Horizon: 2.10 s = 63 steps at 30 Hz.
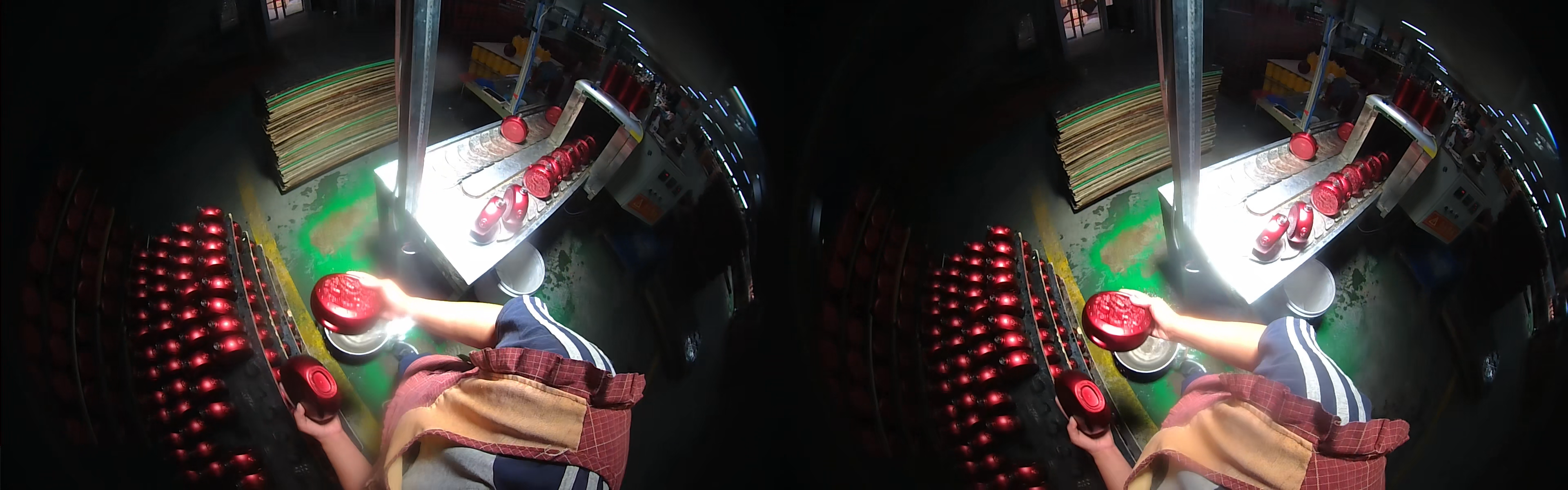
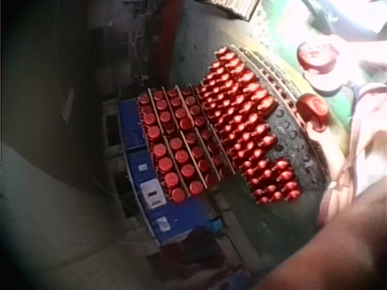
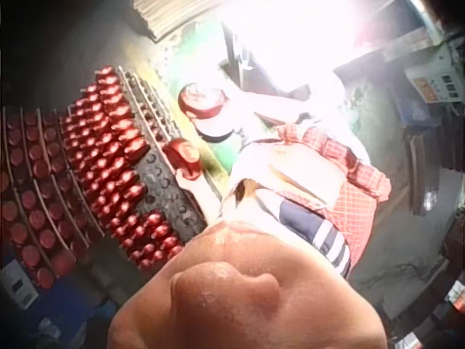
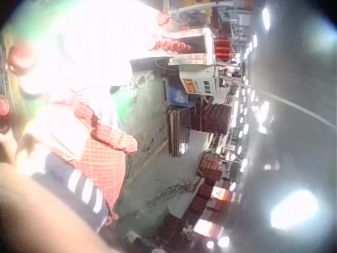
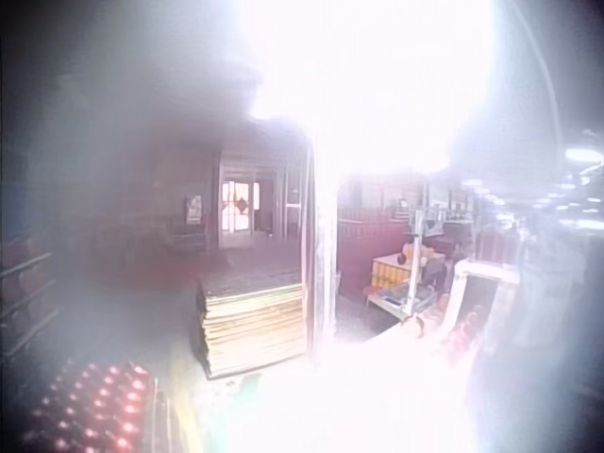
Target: The person repeatedly picks up red spherical ornaments from a nearby rack and places them into designated slots on a metal tray. The process involves continuous picking and placing of the items in a repetitive loop.
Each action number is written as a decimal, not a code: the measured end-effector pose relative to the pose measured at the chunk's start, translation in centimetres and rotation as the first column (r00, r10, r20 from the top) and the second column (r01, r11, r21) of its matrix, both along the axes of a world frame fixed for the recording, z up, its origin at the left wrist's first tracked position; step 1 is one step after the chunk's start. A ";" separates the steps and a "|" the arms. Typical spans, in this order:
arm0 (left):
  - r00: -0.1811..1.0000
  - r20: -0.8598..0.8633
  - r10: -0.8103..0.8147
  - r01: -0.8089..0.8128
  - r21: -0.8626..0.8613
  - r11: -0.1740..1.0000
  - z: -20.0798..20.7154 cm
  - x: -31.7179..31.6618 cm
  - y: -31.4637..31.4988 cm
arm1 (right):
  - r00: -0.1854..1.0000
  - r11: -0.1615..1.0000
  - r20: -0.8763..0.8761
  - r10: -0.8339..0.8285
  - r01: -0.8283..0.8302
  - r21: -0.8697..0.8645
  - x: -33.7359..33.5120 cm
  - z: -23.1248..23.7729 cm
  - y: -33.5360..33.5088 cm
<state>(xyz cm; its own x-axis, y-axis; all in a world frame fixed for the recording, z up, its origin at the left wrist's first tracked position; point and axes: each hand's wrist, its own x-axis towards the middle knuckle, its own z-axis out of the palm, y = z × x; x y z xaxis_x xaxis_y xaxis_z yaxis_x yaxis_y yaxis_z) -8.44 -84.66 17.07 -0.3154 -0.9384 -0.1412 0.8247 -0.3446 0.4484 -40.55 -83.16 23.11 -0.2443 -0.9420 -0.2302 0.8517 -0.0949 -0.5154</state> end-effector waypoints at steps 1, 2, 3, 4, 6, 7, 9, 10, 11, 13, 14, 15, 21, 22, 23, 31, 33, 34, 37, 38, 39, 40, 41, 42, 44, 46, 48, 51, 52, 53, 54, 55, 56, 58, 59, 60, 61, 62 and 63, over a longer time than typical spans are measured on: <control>0.979 -0.201 -0.008 0.048 0.195 0.980 -0.6 -2.1 -0.4 | 0.997 0.999 0.078 0.009 -0.007 -0.036 -0.7 0.0 0.0; 0.879 -0.445 -0.171 0.281 0.193 0.940 -1.2 -4.2 -2.1 | 0.984 0.998 0.177 0.032 -0.023 -0.057 -1.2 -0.3 -0.1; 0.746 -0.583 -0.321 0.441 0.071 0.895 -1.9 -6.2 -2.7 | 0.968 0.998 0.243 0.061 -0.056 -0.028 -2.1 -0.7 -0.3; 0.684 -0.640 -0.349 0.493 0.053 0.868 -2.6 -8.3 -3.2 | 0.939 0.992 0.320 0.127 -0.116 -0.053 -3.0 -1.2 -0.6; 0.638 -0.691 -0.339 0.536 0.083 0.840 -3.8 -12.0 -4.4 | 0.871 0.987 0.473 0.130 -0.161 0.027 -5.0 -2.6 -1.4; 0.640 -0.685 -0.349 0.541 0.078 0.837 -4.1 -13.7 -5.0 | 0.844 0.982 0.512 0.160 -0.187 0.001 -5.7 -3.4 -1.7; 0.684 -0.677 -0.271 0.465 0.119 0.877 -4.7 -16.9 -5.0 | 0.790 0.972 0.583 0.190 -0.237 0.004 -7.7 -4.6 -2.3; 0.684 -0.683 -0.257 0.452 0.120 0.884 -4.8 -18.4 -5.2 | 0.742 0.963 0.637 0.208 -0.270 0.001 -8.6 -5.0 -2.7; 0.666 -0.705 -0.245 0.463 0.133 0.876 -4.8 -19.6 -5.3 | 0.705 0.963 0.682 0.194 -0.268 0.004 -9.3 -5.4 -3.2; 0.621 -0.753 -0.218 0.472 0.137 0.871 -4.7 -21.8 -5.2 | 0.661 0.943 0.702 0.265 -0.330 -0.045 -10.3 -5.6 -4.0; 0.623 -0.749 -0.224 0.440 0.100 0.892 -4.7 -22.7 -5.3 | 0.671 0.945 0.709 0.219 -0.326 0.017 -10.6 -5.6 -4.3; 0.636 -0.748 -0.190 0.400 0.109 0.910 -4.7 -23.3 -5.3 | 0.693 0.945 0.689 0.214 -0.325 0.032 -10.9 -5.4 -4.5; 0.618 -0.765 -0.183 0.432 0.136 0.891 -4.7 -24.1 -5.3 | 0.607 0.926 0.705 0.367 -0.307 -0.218 -10.6 -3.4 -3.8; 0.624 -0.759 -0.188 0.432 0.134 0.892 -4.9 -23.8 -5.4 | 0.623 0.923 0.687 0.373 -0.328 -0.203 -10.5 -3.2 -3.3; 0.658 -0.723 -0.211 0.400 0.098 0.911 -5.4 -23.6 -5.6 | 0.687 0.946 0.665 0.292 -0.308 -0.098 -10.4 -3.1 -3.1; 0.824 -0.377 -0.424 0.525 0.224 0.821 -10.7 -17.8 -2.8 | 0.944 1.000 0.329 0.021 -0.018 -0.013 -13.9 -4.1 10.2; 0.917 -0.032 -0.396 0.382 0.352 0.855 -10.8 -17.2 -0.8 | 0.973 0.983 0.177 -0.150 0.129 0.128 -16.5 -3.6 16.5; 0.923 0.255 -0.289 0.154 0.444 0.883 -10.4 -17.5 0.5 | 0.967 0.929 0.084 -0.242 0.205 0.309 -18.0 -2.9 19.9; 0.862 0.230 -0.453 0.390 0.272 0.880 -7.3 -21.0 3.4 | 0.831 0.819 -0.393 -0.394 0.511 0.261 -23.0 -0.3 28.2; 0.841 0.248 -0.481 0.451 0.170 0.876 -5.8 -23.1 4.4 | 0.753 0.782 -0.520 -0.403 0.579 0.232 -24.6 0.6 30.1; 0.808 0.333 -0.486 0.463 0.153 0.873 -4.3 -25.8 5.2 | 0.582 0.712 -0.749 -0.317 0.667 0.217 -26.3 1.2 31.6; 0.795 0.314 -0.519 0.527 0.067 0.847 -2.9 -28.6 6.0 | 0.449 0.726 -0.842 -0.298 0.680 0.105 -27.7 1.6 32.8; 0.773 0.399 -0.494 0.545 -0.018 0.838 -1.7 -32.0 6.9 | 0.258 0.660 -0.945 -0.201 0.749 0.064 -29.1 1.4 33.2; 0.741 0.462 -0.487 0.575 -0.062 0.816 -0.5 -35.5 7.9 | 0.047 0.609 -0.994 -0.094 0.793 -0.020 -30.8 1.2 33.7; 0.684 0.590 -0.428 0.636 -0.196 0.747 1.3 -42.4 10.3 | -0.140 0.557 -0.990 -0.032 0.820 -0.134 -34.1 0.3 33.6; 0.527 0.850 0.000 0.677 -0.419 0.605 2.2 -49.4 13.0 | -0.314 0.534 -0.948 0.058 0.812 -0.237 -37.4 -1.0 33.2; 0.472 0.856 0.212 0.705 -0.511 0.492 2.4 -55.2 16.4 | -0.307 0.506 -0.949 0.075 0.831 -0.230 -40.1 -2.6 32.5; 0.340 0.871 0.356 0.741 -0.481 0.468 1.9 -61.9 20.1 | -0.261 0.490 -0.963 0.069 0.850 -0.195 -43.0 -5.1 31.7; 0.262 0.867 0.424 0.747 -0.460 0.479 1.5 -63.5 21.1 | -0.209 0.485 -0.976 0.061 0.861 -0.154 -43.8 -5.9 31.4; 0.236 0.862 0.450 0.757 -0.453 0.471 1.1 -64.7 22.1 | -0.196 0.478 -0.978 0.066 0.867 -0.141 -44.5 -6.6 31.1; 0.197 0.872 0.448 0.768 -0.421 0.482 0.8 -65.7 23.0 | -0.122 0.471 -0.987 0.103 0.880 -0.059 -45.1 -7.3 30.9; 0.167 0.878 0.449 0.811 -0.381 0.444 0.6 -66.3 23.5 | -0.123 0.471 -0.970 0.212 0.882 -0.009 -45.7 -7.9 30.9; 0.176 0.832 0.527 0.824 -0.417 0.383 0.5 -66.9 24.0 | -0.184 0.494 -0.963 0.196 0.867 -0.064 -46.3 -8.3 31.0; 0.401 0.609 0.684 0.803 -0.593 0.058 0.8 -67.8 24.5 | -0.178 0.494 -0.970 0.168 0.866 -0.073 -47.6 -8.8 31.3; 0.402 0.638 0.657 0.830 -0.557 0.033 1.0 -68.3 24.6 | -0.125 0.480 -0.975 0.183 0.877 -0.023 -48.3 -8.9 31.7; 0.411 0.708 0.574 0.834 -0.546 0.076 1.4 -69.0 24.5 | -0.066 0.481 -0.976 0.206 0.875 0.042 -48.9 -8.8 32.0; 0.343 0.808 0.479 0.875 -0.460 0.150 1.8 -69.6 24.5 | -0.073 0.477 -0.968 0.240 0.877 0.052 -49.6 -8.7 32.4; 0.297 0.820 0.489 0.909 -0.400 0.117 2.1 -70.4 24.4 | -0.081 0.496 -0.970 0.227 0.868 0.043 -50.3 -8.6 32.8; 0.172 0.852 0.494 0.958 -0.261 0.116 2.5 -71.2 24.4 | -0.093 0.513 -0.972 0.216 0.858 0.032 -50.9 -8.4 33.2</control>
<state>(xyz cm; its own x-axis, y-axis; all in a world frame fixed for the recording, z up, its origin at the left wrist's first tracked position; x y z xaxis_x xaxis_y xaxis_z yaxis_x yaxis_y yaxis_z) -79.60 -60.30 19.53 -0.9216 -0.3861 0.0399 -0.2902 0.7537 0.5897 -91.43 -49.96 14.66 -0.9017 -0.3449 0.2606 -0.4209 0.5633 -0.7110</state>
